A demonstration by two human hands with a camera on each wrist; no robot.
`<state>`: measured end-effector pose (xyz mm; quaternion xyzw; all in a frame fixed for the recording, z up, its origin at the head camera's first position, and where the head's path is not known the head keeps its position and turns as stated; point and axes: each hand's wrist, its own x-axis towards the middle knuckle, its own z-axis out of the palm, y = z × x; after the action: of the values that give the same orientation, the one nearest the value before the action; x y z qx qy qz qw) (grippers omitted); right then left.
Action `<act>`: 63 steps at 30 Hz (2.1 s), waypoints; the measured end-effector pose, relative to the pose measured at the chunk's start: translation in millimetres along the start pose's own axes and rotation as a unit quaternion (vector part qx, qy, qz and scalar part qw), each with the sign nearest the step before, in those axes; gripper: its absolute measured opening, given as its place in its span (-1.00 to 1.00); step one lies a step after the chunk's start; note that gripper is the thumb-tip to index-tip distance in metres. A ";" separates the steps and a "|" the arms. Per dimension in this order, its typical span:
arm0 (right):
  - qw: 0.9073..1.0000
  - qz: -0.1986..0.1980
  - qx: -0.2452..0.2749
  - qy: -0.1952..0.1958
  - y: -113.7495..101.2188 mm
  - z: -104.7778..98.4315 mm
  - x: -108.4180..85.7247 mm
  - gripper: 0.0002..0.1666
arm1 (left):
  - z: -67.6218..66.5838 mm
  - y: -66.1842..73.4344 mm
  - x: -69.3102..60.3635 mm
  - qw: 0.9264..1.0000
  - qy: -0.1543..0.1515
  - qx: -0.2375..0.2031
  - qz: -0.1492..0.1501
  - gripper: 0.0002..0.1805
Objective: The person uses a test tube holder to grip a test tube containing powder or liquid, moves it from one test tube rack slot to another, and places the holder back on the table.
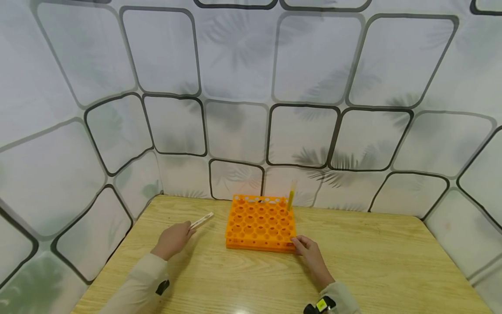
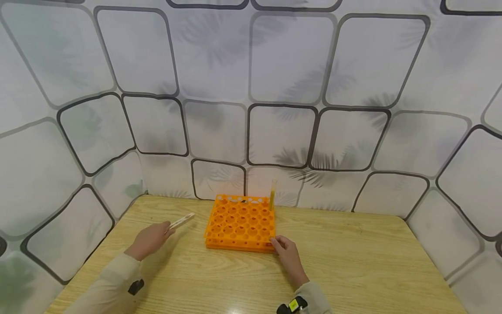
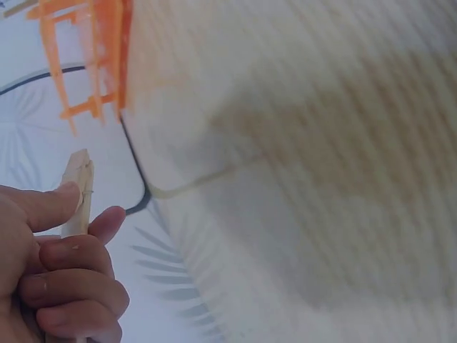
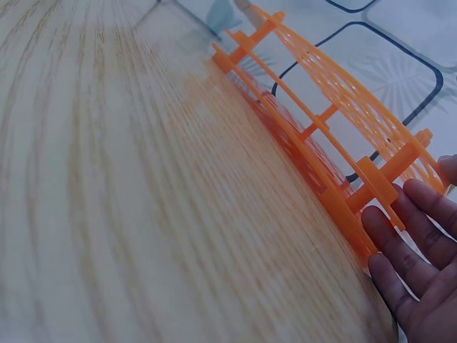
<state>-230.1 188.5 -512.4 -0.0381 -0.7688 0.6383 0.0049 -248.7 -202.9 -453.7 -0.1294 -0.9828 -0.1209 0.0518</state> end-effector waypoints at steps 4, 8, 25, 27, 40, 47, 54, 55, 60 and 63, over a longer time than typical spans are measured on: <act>1.000 -0.004 0.000 -0.003 -0.4 -0.3 -0.7 -0.63 | -9.8 7.5 1.4 1.000 -0.006 -0.012 0.005 -0.70; 1.000 -0.002 0.001 -0.002 -0.4 -0.2 -0.8 -0.64 | -19.1 14.4 5.3 1.000 -0.002 -0.010 0.018 -0.71; 1.000 0.005 0.001 0.008 2.4 1.0 1.6 -0.65 | -50.9 45.7 35.4 0.998 0.014 0.004 0.058 -0.72; 1.000 0.005 0.004 0.006 2.5 1.0 2.0 -0.65 | -53.9 49.3 39.1 0.998 0.014 0.001 0.057 -0.72; 1.000 0.008 0.003 0.006 3.8 0.7 3.2 -0.64 | -74.8 72.8 59.9 0.996 0.017 -0.005 0.087 -0.72; 1.000 0.011 0.012 0.008 4.2 0.6 3.6 -0.67 | -83.9 85.8 65.6 0.996 0.014 0.001 0.089 -0.68; 1.000 0.007 0.016 0.004 5.2 0.0 3.5 -0.66 | -90.7 96.8 73.5 0.995 0.026 -0.001 0.099 -0.65; 1.000 0.008 0.020 0.005 4.9 -0.1 3.4 -0.67 | -91.6 98.4 74.9 0.995 0.028 -0.004 0.101 -0.65; 1.000 0.005 0.019 0.003 4.6 -0.1 3.0 -0.67 | -93.8 105.4 81.0 0.994 0.029 -0.009 0.109 -0.65; 1.000 0.008 0.022 0.003 3.7 0.3 2.2 -0.68 | -93.4 108.7 83.7 0.993 0.028 -0.004 0.111 -0.65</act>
<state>-232.2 189.0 -516.1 -0.0463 -0.7542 0.6551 0.0028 -293.6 -104.2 -328.0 -0.2343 -0.9601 -0.1220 0.0921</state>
